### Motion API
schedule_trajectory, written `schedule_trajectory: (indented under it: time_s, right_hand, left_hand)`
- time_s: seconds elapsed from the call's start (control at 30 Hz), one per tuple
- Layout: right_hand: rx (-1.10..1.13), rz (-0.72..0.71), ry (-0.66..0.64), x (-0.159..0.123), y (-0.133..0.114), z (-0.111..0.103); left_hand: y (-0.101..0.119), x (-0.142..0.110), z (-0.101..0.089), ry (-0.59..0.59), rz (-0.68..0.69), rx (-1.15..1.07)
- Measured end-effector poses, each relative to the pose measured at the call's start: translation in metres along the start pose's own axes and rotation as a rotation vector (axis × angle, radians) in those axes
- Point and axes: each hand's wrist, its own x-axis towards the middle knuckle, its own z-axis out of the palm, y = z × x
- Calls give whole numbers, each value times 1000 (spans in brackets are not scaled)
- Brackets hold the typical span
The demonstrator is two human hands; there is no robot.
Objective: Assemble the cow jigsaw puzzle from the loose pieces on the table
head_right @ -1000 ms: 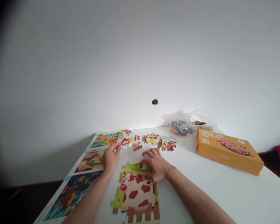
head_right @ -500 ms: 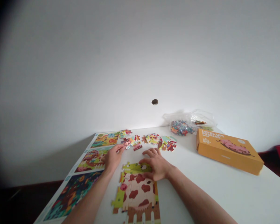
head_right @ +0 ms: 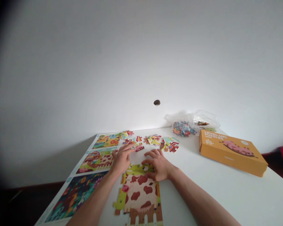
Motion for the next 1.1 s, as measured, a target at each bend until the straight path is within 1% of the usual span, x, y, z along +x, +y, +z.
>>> schedule_trajectory:
  time_s: [0.1,0.23,0.4,0.53,0.73,0.9,1.1]
  right_hand:
    - [2,4,2,0,-1,0]
    - [-2,8,4,-1,-1,-1]
    - [-10,8,-29,-1,-1,-2]
    - [-9,-23,-48,-1,-1,-3]
    - [-19,-48,-71,0,1,-1]
    - [-35,-18,-92,0,3,0]
    - [-36,11,-122,0,4,-2]
  left_hand:
    - [1,-1,0,-50,9,9]
    - [1,-1,-2,-71,-4,19]
    - [6,0,-7,-103,-37,52]
    - [11,-1,-12,-116,-38,58]
    - [17,-3,-20,-132,20,39]
    - [21,-4,-25,-198,90,7]
    - [22,-5,-26,-239,142,-11]
